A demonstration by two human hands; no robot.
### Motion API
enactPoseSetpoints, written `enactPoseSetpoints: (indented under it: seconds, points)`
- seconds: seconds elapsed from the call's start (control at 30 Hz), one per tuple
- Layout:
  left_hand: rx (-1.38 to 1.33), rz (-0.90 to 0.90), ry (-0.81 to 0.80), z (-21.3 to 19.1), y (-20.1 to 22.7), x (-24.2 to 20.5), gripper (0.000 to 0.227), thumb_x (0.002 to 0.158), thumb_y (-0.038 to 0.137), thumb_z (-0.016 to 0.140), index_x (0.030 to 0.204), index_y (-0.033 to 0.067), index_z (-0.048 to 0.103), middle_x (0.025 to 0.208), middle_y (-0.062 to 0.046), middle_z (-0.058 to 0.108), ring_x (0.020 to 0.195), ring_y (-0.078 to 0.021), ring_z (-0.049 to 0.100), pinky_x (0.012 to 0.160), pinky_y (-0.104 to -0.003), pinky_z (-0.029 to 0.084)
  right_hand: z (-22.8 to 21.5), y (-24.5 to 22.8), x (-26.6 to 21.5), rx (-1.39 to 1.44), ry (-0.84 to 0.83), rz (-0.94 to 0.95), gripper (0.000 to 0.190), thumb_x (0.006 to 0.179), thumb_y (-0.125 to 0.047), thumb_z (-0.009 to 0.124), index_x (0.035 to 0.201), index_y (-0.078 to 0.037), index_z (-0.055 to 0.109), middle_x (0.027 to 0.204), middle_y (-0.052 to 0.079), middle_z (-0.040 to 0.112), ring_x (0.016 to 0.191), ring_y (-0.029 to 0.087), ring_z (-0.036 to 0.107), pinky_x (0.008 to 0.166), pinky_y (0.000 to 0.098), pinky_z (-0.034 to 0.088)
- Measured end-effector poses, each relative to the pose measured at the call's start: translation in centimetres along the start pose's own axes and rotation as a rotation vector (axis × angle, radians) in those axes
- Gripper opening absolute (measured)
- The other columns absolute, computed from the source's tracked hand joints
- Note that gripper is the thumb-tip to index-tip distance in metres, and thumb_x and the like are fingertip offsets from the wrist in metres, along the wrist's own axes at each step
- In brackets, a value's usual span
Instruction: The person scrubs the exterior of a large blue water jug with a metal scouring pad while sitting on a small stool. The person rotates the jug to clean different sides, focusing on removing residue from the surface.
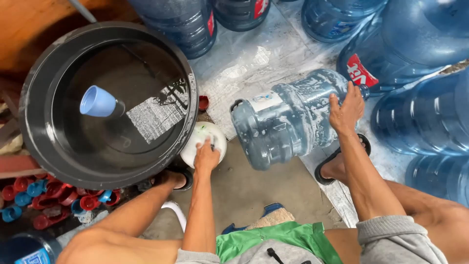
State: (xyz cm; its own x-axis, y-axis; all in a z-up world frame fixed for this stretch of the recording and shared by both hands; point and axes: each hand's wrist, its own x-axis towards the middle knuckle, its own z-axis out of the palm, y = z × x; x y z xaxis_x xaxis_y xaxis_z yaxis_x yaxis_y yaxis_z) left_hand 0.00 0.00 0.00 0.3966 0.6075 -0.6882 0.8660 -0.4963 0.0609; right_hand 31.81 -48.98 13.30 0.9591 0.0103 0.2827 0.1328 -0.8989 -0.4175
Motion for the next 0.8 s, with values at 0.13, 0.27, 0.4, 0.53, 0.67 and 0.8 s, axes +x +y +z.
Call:
enactPoseSetpoints:
  seconds: [0.13,0.27,0.4,0.53,0.67,0.8]
  points:
    - [-0.324,0.308,0.084,-2.2,15.0,-11.8,0.062,0.079,0.032,0.055,0.139,0.019,0.044,0.132,-0.019,0.041,0.113,-0.0409,0.055,0.093,-0.052,0.045,2.3,-1.4,-1.0,0.016,-0.022,0.176,0.066,0.092,-0.04,0.058,0.147,-0.016,0.03,0.147,0.017,0.02,0.135,0.039,0.018,0.108,0.0591,0.007]
    - [-0.849,0.644,0.39,-1.9,18.9,-17.0,0.059,0.079,0.009,0.059,0.136,0.003,0.046,0.109,-0.025,0.051,0.108,-0.0467,0.052,0.095,-0.047,0.042,2.6,-9.8,-6.0,-0.021,-0.076,-0.297,0.048,0.094,-0.035,0.058,0.136,-0.013,0.051,0.146,0.015,0.035,0.138,0.035,0.018,0.109,0.0507,0.005]
    - [-0.923,0.874,0.434,-2.6,23.9,-24.5,0.061,0.082,0.006,0.049,0.141,-0.0016,0.035,0.126,-0.035,0.038,0.117,-0.0554,0.041,0.096,-0.056,0.038,3.2,-12.7,-7.0,-0.079,-0.104,-0.39,0.044,0.095,-0.045,0.049,0.133,-0.025,0.056,0.145,0.002,0.042,0.143,0.026,0.015,0.111,0.0476,0.005]
    - [-0.8,0.81,0.43,-3.2,26.7,-23.4,0.065,0.086,0.004,0.051,0.146,0.0079,0.026,0.142,-0.032,0.021,0.121,-0.0534,0.038,0.087,-0.058,0.045,3.0,-12.5,-7.0,-0.076,-0.004,-0.427,0.04,0.096,-0.038,0.043,0.13,-0.028,0.06,0.147,-0.003,0.042,0.144,0.024,0.016,0.112,0.044,0.003]
    - [-0.546,0.594,0.191,-7.1,29.9,-14.9,0.061,0.083,0.02,0.049,0.142,0.0176,0.037,0.132,-0.027,0.042,0.121,-0.0457,0.047,0.095,-0.057,0.04,1.5,-10.5,-11.1,-0.066,-0.025,-0.416,0.048,0.093,-0.032,0.033,0.136,-0.03,0.053,0.149,-0.004,0.04,0.143,0.027,0.017,0.111,0.0444,0.006]
    - [-0.509,0.705,0.355,-8.2,29.3,-20.8,0.066,0.077,0.008,0.059,0.14,0.0127,0.041,0.139,-0.033,0.033,0.123,-0.054,0.04,0.087,-0.061,0.044,2.1,-11.4,-9.6,-0.081,0.034,-0.4,0.052,0.082,-0.029,0.04,0.132,-0.03,0.056,0.145,-0.005,0.045,0.142,0.026,0.023,0.11,0.0438,0.011]
